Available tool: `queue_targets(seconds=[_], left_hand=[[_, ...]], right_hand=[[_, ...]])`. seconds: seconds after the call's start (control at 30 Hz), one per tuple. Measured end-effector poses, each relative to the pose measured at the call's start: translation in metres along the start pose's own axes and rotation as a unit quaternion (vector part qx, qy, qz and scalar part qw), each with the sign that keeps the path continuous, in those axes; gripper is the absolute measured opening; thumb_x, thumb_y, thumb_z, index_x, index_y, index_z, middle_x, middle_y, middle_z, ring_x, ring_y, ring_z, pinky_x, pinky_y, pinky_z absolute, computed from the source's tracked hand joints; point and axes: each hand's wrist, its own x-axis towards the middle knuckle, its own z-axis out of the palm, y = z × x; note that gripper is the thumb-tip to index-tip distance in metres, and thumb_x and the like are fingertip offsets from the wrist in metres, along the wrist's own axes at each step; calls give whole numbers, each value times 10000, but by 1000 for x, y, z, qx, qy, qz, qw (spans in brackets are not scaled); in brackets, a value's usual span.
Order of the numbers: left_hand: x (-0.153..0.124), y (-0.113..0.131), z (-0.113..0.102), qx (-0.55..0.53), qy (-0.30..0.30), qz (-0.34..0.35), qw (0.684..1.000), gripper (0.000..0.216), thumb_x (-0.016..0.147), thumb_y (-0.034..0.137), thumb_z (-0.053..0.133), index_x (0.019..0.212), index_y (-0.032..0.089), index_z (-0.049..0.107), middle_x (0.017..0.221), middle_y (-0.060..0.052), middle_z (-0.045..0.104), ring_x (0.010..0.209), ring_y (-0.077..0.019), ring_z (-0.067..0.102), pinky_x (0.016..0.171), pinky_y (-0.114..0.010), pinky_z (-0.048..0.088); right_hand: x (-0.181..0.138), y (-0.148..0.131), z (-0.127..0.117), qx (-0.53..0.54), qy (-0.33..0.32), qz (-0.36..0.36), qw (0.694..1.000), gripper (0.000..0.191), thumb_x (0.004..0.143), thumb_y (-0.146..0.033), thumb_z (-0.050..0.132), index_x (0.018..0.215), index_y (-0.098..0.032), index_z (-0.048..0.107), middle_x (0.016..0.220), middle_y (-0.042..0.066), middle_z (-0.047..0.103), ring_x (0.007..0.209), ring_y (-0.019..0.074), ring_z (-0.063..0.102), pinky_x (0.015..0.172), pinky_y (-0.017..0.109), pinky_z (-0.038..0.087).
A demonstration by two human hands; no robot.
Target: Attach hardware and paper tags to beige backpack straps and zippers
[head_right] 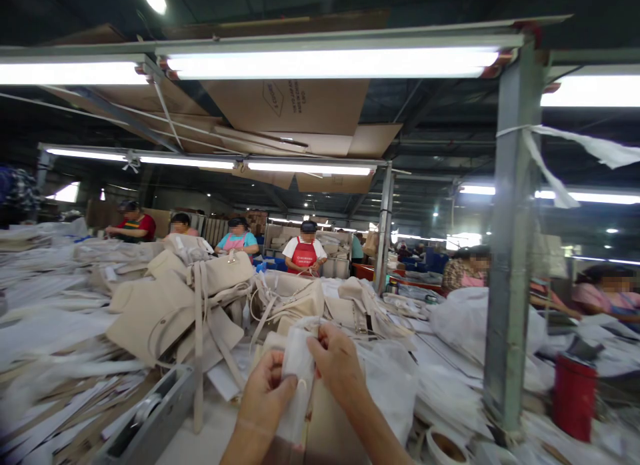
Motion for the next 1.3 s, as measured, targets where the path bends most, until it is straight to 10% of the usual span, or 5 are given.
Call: queue_targets(seconds=[0.3,0.57,0.77,1.07,1.3], left_hand=[[4,-18,3,-77,37,-38,996,400,593,514,727,700,207,495,503,33,569,377,-130,511,383,-247,408],[-12,-7,9,72,51,49,995,236,812,445,533,756,217,548,532,32,551,416,-149,538,390,-230,389],[-21,1,2,294,35,249,922,309,893,297,423,990,199,699,906,-98,712,851,-223,667,765,-301,518],[-20,6,3,465,18,226,856,499,846,159,366,1256,234,639,858,-110,670,762,-240,676,670,-327,522],[-29,3,-6,247,-22,147,957,479,784,175,487,1249,185,603,995,-109,666,854,-226,629,724,-304,520]], right_hand=[[-2,-2,0,12,16,-4,1000,194,784,-312,499,615,-240,435,422,-98,442,322,88,426,378,228,266],[-4,-10,-4,6,1,22,1000,181,774,-266,509,611,-240,432,362,-113,423,280,69,342,370,218,263],[-2,-12,-6,16,-39,60,997,196,823,-335,461,664,-228,505,343,-87,464,278,85,349,326,205,263],[-6,-16,-18,81,-103,46,990,357,796,-548,490,736,-199,538,534,-12,611,406,111,543,346,192,358],[-7,-9,-18,112,-120,34,986,178,709,-365,549,651,-206,489,431,-84,499,324,55,377,324,175,253]])
